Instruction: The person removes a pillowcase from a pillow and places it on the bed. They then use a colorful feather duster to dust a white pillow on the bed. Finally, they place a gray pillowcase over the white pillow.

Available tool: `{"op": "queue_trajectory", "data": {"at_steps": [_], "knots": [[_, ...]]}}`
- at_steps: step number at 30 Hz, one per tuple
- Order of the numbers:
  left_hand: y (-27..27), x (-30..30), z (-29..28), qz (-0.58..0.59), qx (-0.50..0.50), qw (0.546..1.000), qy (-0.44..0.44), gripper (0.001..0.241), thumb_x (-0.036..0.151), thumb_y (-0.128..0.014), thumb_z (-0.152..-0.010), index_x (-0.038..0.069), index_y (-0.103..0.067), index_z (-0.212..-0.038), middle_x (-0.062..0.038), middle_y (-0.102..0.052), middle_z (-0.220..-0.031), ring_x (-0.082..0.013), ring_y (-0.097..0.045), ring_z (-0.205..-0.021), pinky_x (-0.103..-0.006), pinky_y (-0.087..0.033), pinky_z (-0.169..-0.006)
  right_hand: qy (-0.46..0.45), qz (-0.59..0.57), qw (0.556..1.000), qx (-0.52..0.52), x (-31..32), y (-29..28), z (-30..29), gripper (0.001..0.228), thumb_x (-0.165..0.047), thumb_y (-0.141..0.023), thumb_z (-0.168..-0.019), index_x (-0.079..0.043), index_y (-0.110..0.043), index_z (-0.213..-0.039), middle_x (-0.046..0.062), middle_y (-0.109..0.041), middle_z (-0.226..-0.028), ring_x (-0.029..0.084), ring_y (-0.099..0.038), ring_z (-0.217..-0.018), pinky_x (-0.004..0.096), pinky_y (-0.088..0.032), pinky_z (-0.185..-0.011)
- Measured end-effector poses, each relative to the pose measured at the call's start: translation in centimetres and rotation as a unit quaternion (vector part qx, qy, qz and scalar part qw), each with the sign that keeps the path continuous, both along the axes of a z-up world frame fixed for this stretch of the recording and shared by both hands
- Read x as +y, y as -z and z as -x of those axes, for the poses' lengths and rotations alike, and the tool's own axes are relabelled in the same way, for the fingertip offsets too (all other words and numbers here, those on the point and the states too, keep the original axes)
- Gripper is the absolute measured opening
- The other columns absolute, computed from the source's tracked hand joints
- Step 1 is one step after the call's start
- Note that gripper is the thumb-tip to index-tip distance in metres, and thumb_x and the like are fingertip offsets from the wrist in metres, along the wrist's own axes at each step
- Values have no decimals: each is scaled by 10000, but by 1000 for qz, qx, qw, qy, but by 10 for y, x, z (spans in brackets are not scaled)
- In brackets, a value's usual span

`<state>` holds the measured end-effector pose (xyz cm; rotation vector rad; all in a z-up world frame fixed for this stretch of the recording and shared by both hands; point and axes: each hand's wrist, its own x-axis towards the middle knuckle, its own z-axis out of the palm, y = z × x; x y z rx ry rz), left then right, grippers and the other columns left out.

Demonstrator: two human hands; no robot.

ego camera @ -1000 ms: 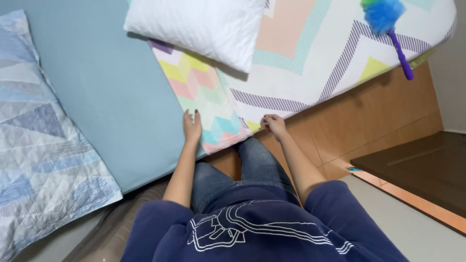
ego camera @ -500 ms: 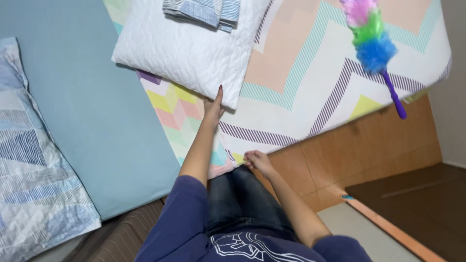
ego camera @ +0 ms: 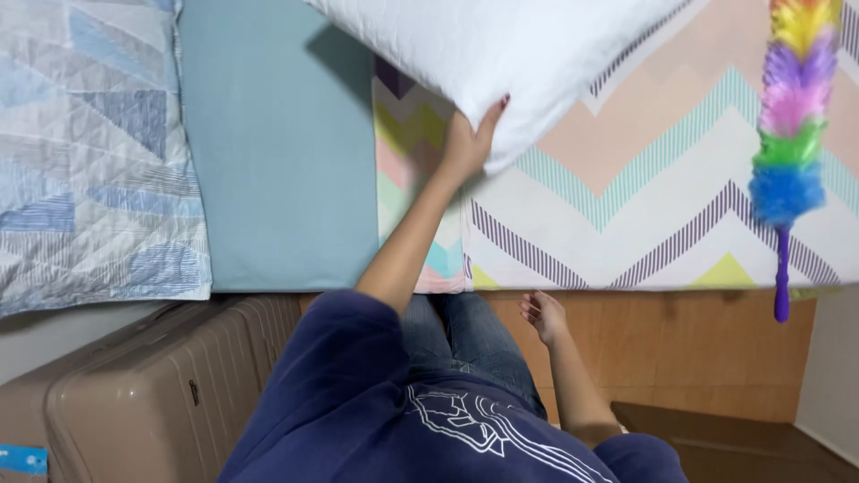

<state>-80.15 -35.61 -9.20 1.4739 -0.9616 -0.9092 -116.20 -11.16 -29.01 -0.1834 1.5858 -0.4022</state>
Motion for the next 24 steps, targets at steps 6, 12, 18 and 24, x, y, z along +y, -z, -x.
{"op": "queue_trajectory", "data": {"at_steps": [6, 12, 18, 24], "knots": [[-134, 176, -30, -406, -38, 880, 245, 381, 391, -597, -1021, 113, -721, -1251, -210, -780, -963, -349, -720, -815, -452, -572, -752, -15, 23, 999, -40, -24, -13, -52, 277, -217, -505, -1051, -65, -618, -1254, 84, -696, -1043, 206, -667, -854, 366, -542, -756], [49, 346, -70, -257, -181, 853, 416, 291, 289, -593, -978, 93, -749, -1126, -157, -739, -1125, -324, -692, -1036, -442, -532, -906, 29, 12, 999, -37, -30, 26, -86, 321, -356, -449, -1094, -66, -558, -1178, 72, -682, -964, 220, -650, -825, 380, -533, -712], [22, 266, -169, -217, -244, 941, 87, 266, 303, -617, -986, 80, -723, -1085, -166, -717, -1110, -370, -661, -1045, -458, -521, -895, 34, 382, 878, 285, -51, 35, -139, 466, -417, -591, -1093, 43, -613, -1162, 88, -678, -1049, 191, -623, -972, 332, -525, -891], [162, 199, -249, -145, -327, 932, -54, 621, 371, -731, -930, -37, -551, -1362, -246, -606, -1297, -415, -594, -1190, -483, -455, -1018, 121, 354, 902, 218, -152, -31, -192, 788, -453, -753, -939, 50, -413, -1442, 162, -537, -1274, 243, -547, -1115, 343, -501, -939]]}}
